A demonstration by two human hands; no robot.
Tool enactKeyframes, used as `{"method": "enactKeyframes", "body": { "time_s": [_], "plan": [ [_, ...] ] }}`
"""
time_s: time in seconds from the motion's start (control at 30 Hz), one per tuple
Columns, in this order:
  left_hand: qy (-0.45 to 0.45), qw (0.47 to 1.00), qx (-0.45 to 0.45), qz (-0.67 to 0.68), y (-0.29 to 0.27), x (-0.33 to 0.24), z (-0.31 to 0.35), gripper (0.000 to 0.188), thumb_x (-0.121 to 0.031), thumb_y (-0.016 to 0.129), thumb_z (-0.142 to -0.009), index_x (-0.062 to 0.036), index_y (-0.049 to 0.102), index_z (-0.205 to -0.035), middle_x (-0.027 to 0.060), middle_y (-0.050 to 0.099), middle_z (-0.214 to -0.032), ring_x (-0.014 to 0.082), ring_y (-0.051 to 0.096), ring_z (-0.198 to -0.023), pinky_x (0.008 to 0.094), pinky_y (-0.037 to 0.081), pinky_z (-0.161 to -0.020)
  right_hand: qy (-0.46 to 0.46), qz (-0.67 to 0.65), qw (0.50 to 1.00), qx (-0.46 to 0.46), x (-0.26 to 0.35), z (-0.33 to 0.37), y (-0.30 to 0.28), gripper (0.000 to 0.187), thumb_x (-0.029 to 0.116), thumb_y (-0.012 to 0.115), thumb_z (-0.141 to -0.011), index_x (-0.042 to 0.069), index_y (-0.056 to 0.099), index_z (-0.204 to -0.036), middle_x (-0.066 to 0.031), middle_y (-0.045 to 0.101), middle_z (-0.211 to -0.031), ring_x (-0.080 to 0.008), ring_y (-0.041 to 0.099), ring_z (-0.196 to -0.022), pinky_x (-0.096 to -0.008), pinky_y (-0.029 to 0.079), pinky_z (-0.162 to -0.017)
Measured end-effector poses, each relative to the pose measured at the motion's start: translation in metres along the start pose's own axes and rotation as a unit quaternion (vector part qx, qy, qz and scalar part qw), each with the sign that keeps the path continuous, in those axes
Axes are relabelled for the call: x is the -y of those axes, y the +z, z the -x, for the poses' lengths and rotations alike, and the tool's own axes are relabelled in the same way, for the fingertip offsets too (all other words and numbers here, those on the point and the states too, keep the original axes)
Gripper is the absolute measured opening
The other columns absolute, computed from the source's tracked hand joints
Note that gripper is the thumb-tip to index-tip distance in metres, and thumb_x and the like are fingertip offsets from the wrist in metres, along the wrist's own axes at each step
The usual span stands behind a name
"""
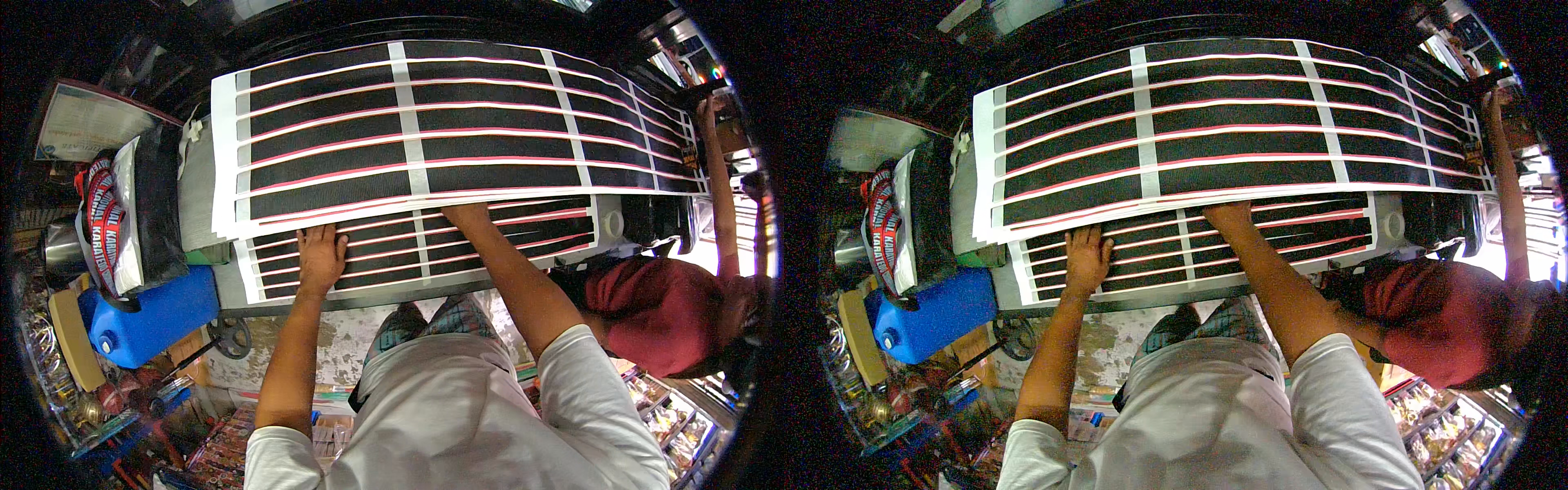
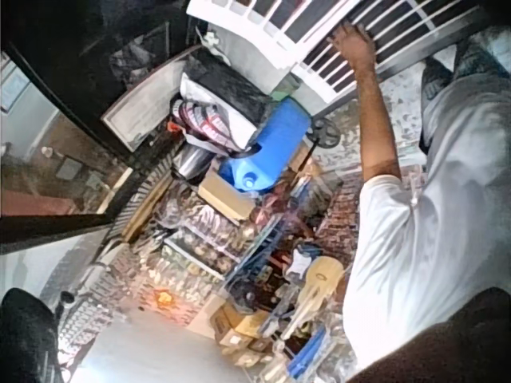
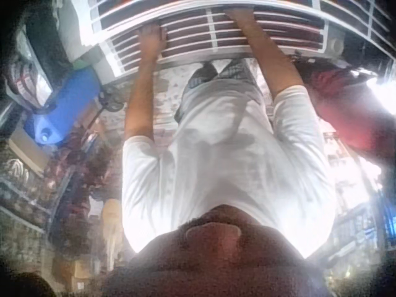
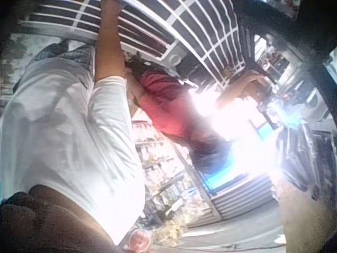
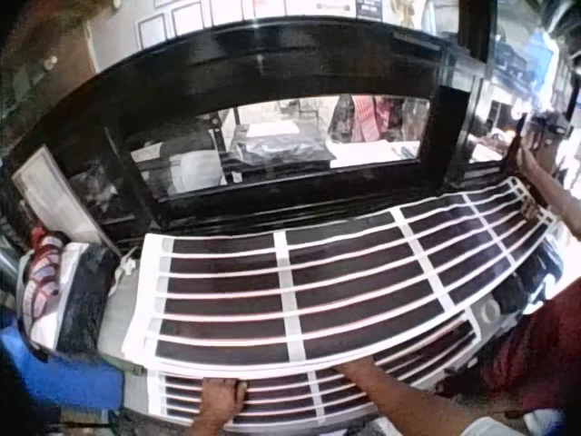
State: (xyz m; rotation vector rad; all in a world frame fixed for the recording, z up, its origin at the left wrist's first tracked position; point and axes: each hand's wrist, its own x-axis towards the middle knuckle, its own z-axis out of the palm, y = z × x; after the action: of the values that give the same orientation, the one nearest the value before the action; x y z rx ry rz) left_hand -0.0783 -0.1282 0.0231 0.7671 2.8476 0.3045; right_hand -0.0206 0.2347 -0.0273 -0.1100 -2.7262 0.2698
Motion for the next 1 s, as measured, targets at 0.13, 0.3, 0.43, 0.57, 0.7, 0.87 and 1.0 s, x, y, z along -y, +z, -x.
{"method": "enactKeyframes", "body": {
  "time_s": [0.13,0.3,0.43,0.57,0.7,0.87,1.0],
  "plan": [
    [0.043,0.999,-0.012,0.023,0.004,-0.002,-0.003,0.063,-0.044,0.058,-0.111,0.0039,0.055,-0.152,0.0278,0.061,-0.147,0.0476,0.053,-0.143,0.0716,0.026,-0.127,0.046,-0.012,0.998,0.047,0.001,0.004,0.006,0.054,0.033,0.075,-0.090,0.020,0.073,-0.142,-0.0195,0.067,-0.149,-0.0463,0.059,-0.142,-0.0722,0.041,-0.120],
    [0.034,0.994,0.067,0.075,-0.012,-0.017,-0.011,0.064,-0.047,0.061,-0.109,0.0046,0.060,-0.148,0.0308,0.066,-0.140,0.0492,0.057,-0.139,0.0698,0.028,-0.126,0.069,-0.002,0.995,0.076,0.010,0.000,-0.006,0.052,0.034,0.073,-0.092,0.019,0.072,-0.143,-0.0183,0.068,-0.147,-0.0461,0.060,-0.139,-0.0707,0.044,-0.118],
    [0.032,0.990,0.103,0.094,-0.018,-0.024,-0.017,0.062,-0.044,0.062,-0.109,0.0056,0.061,-0.146,0.0321,0.067,-0.137,0.0517,0.058,-0.134,0.0625,0.038,-0.122,0.096,-0.036,0.986,0.129,0.014,-0.003,-0.012,0.054,0.033,0.074,-0.091,0.019,0.071,-0.143,-0.0185,0.068,-0.147,-0.0459,0.061,-0.139,-0.0702,0.044,-0.118],
    [0.023,0.994,0.052,0.092,-0.023,-0.018,-0.018,0.057,-0.041,0.063,-0.110,0.0071,0.063,-0.142,0.0332,0.068,-0.135,0.0522,0.060,-0.131,0.0598,0.041,-0.120,0.051,-0.007,0.998,0.029,0.007,0.001,-0.004,0.055,0.031,0.076,-0.090,0.019,0.071,-0.144,-0.0184,0.068,-0.148,-0.0458,0.060,-0.140,-0.0699,0.044,-0.119],
    [0.021,0.996,0.013,0.084,-0.017,0.005,-0.010,0.057,-0.043,0.062,-0.110,0.0093,0.069,-0.133,0.0335,0.069,-0.133,0.0502,0.062,-0.130,0.0596,0.041,-0.120,0.062,-0.037,0.996,0.048,0.009,0.002,-0.002,0.056,0.030,0.076,-0.090,0.019,0.071,-0.144,-0.0194,0.068,-0.148,-0.0464,0.060,-0.140,-0.0696,0.043,-0.120],
    [0.030,0.995,0.063,0.075,-0.020,-0.009,-0.015,0.065,-0.049,0.060,-0.110,0.0084,0.068,-0.138,0.0314,0.069,-0.137,0.0486,0.060,-0.136,0.0613,0.035,-0.125,0.061,-0.021,0.997,0.044,0.014,-0.001,-0.009,0.053,0.029,0.075,-0.091,0.016,0.071,-0.143,-0.0215,0.068,-0.146,-0.0473,0.060,-0.139,-0.0687,0.044,-0.119],
    [0.036,0.992,0.094,0.073,-0.016,-0.031,-0.022,0.069,-0.052,0.060,-0.109,0.0062,0.063,-0.145,0.0298,0.068,-0.141,0.0485,0.060,-0.137,0.0615,0.034,-0.125,0.042,-0.021,0.999,0.008,0.012,-0.004,-0.007,0.051,0.029,0.074,-0.092,0.015,0.072,-0.141,-0.0224,0.069,-0.144,-0.0481,0.062,-0.136,-0.0687,0.045,-0.118]
  ]
}}
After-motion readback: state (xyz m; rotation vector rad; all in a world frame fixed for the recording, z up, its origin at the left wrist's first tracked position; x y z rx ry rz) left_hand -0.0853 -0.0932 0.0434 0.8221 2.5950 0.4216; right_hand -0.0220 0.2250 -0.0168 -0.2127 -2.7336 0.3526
